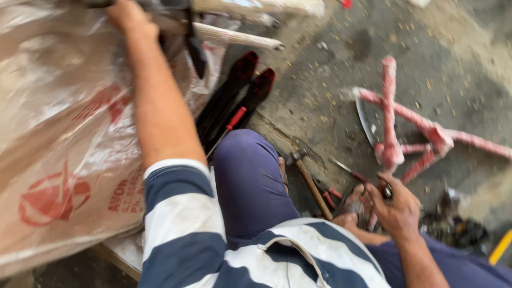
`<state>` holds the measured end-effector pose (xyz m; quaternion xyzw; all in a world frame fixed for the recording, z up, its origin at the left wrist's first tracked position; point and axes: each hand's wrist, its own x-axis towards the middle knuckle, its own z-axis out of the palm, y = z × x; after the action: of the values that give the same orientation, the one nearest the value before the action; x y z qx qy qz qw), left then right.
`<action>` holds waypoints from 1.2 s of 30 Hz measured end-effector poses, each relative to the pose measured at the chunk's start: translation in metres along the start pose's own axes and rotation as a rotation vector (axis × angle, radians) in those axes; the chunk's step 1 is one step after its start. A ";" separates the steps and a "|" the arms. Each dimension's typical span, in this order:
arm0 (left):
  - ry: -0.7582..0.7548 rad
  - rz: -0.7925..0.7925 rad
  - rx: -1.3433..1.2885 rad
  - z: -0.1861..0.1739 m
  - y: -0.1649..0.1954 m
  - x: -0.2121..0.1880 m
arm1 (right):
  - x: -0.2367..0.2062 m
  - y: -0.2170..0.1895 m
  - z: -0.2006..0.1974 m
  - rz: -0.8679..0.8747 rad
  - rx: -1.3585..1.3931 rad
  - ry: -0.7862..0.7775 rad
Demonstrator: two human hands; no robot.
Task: The person sits on the ground and assembles a bicycle fork by inserting a metal tube into the wrapped fork legs. They use a hammer to tap the tube into place and a wrench to tighten a bolt at the junction. The person repeats this process for the second fork leg.
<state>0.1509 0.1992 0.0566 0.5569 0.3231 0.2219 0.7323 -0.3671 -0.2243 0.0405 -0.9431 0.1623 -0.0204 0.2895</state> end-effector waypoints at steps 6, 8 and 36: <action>-0.308 0.011 0.132 -0.026 -0.022 0.000 | -0.006 0.025 0.047 0.019 0.085 -0.186; -0.316 -0.044 0.195 -0.032 -0.022 -0.003 | -0.005 0.033 0.074 -0.105 0.015 -0.239; -0.524 -0.178 0.282 -0.097 -0.015 -0.033 | 0.010 0.115 0.097 0.687 -0.188 0.081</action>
<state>0.0572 0.2378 0.0330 0.6608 0.1984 -0.0411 0.7227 -0.3782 -0.2644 -0.1042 -0.8545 0.4822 0.0559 0.1846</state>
